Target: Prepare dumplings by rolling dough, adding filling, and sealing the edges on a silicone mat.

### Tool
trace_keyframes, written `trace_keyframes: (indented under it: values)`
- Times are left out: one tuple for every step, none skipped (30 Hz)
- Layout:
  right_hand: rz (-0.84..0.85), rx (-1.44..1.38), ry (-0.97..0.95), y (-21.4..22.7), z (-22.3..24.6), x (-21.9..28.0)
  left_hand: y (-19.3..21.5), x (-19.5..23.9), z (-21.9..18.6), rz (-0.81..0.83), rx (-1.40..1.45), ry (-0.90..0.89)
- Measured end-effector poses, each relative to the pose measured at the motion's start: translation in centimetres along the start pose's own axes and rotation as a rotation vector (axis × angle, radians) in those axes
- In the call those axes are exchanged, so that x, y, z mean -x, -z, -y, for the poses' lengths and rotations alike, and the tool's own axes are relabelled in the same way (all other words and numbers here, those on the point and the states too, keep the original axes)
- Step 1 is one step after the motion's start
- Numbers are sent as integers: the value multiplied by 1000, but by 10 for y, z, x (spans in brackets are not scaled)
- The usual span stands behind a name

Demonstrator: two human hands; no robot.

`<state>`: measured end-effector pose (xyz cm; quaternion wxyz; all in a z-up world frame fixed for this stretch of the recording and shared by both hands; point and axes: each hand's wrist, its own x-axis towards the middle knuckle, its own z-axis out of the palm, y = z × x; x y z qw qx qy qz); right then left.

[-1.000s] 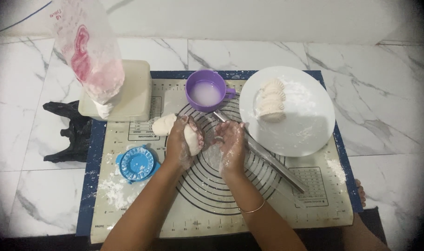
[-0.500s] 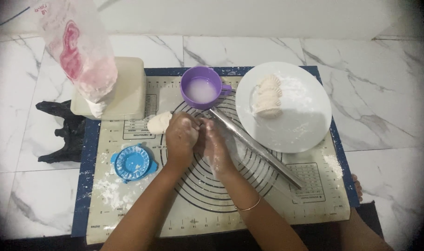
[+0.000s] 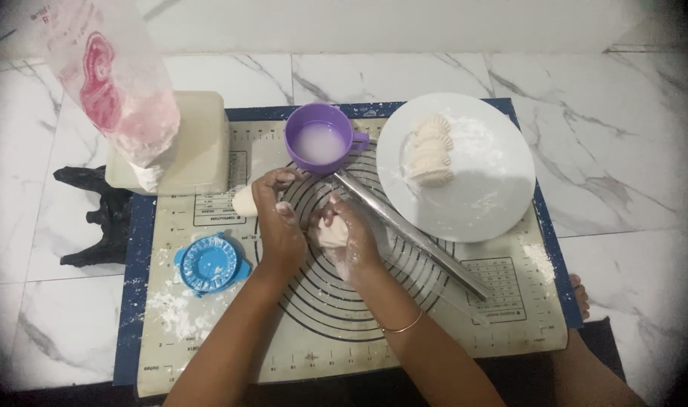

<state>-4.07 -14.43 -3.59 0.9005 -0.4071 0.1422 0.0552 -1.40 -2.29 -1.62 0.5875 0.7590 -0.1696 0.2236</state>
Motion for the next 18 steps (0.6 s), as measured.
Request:
trace_keyframes:
  values:
    - [-1,-1,0,-1,1,-1,2,-1,0,1,0,0]
    - [4,-31,19,-3,2,-1,3,-2,0,-2,57,22]
    - [9,-61,38,-4,3,-2,5,-3,-1,-5,113,44]
    - [8,-62,39,-5,5,0,5,-3,0,-5,114,44]
    - [-2,-102,-19,-6,7,2,5,-3,1,-1,121,48]
    - [-13,-143,-77,-7,9,4,4,-3,2,3,128,52]
    - [-13,-143,-77,-8,11,7,3,-2,5,4,128,53]
    - [-21,-118,-72,-9,13,9,2,-1,8,4,99,38]
    - [-29,-95,-67,-9,14,12,1,1,11,5,70,24]
    - [-30,-96,-67,-11,15,13,1,0,9,7,70,25]
    - [-32,-100,-67,-13,17,13,1,-1,6,15,80,42]
    - [-34,-105,-67,-15,18,14,2,-1,4,23,91,58]
    - [-35,-106,-67,-16,20,15,2,-2,4,23,90,58]
    - [-22,-110,-56,-17,21,16,2,-2,3,26,87,82]
    - [-10,-113,-45,-18,23,17,2,-2,2,27,83,106]
    - [-10,-114,-45,-16,21,16,3,-3,3,28,83,107]
    - [-7,-112,-43,-14,19,15,3,-3,3,35,89,117]
    - [-3,-110,-40,-12,16,15,3,-3,4,43,95,126]
